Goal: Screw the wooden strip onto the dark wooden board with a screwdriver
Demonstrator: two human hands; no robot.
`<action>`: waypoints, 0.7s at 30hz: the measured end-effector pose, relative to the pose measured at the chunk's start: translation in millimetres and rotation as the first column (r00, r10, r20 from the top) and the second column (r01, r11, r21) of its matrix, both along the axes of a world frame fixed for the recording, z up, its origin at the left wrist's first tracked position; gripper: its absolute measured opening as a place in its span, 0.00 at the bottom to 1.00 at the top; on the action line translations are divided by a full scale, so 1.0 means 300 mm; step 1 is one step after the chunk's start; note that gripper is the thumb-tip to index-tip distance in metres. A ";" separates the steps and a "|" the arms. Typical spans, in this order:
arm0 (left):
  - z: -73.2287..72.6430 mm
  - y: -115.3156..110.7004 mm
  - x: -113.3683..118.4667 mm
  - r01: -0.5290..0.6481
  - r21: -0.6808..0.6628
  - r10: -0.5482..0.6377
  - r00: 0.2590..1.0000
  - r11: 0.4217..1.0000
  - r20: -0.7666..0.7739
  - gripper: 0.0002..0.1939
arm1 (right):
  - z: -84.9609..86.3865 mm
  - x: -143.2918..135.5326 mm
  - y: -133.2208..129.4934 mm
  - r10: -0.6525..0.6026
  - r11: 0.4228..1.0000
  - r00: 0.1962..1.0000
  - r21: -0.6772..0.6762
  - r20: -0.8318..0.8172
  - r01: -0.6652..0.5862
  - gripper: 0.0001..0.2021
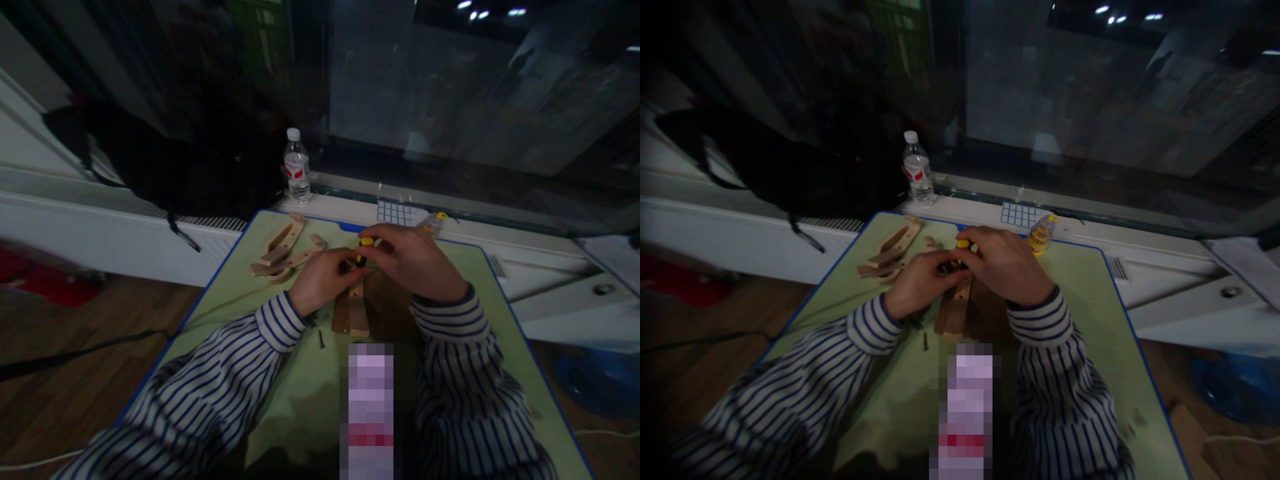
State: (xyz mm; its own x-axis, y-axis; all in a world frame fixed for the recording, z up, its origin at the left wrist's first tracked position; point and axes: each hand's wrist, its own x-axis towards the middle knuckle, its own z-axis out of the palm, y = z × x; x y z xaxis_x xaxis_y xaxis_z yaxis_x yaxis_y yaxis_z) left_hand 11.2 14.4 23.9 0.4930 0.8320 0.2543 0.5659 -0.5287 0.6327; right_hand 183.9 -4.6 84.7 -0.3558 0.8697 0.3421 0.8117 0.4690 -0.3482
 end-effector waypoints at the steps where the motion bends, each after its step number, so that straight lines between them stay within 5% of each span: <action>1: 0.000 -0.001 0.002 -0.008 0.004 0.008 1.000 1.000 -0.010 0.19 | 0.001 0.000 -0.002 -0.002 1.000 1.000 -0.003 0.001 0.002 0.13; 12: 0.054 0.039 0.006 0.123 -0.024 -0.125 0.987 0.992 -0.103 0.12 | -0.016 0.020 -0.009 0.075 0.997 0.997 -0.006 0.033 -0.074 0.17; 21: 0.042 0.043 -0.002 0.156 -0.047 -0.160 0.985 0.987 -0.071 0.13 | -0.009 0.028 -0.026 0.087 0.996 0.996 -0.016 0.005 -0.087 0.17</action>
State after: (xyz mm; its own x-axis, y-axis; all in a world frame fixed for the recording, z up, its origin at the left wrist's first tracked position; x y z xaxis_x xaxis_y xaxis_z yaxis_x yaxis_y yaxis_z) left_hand 10.6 27.4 36.5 0.6353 0.7512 0.1790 0.5234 -0.5893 0.6154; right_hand 192.2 -12.5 82.0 -0.4319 0.8410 0.3260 0.7703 0.5319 -0.3518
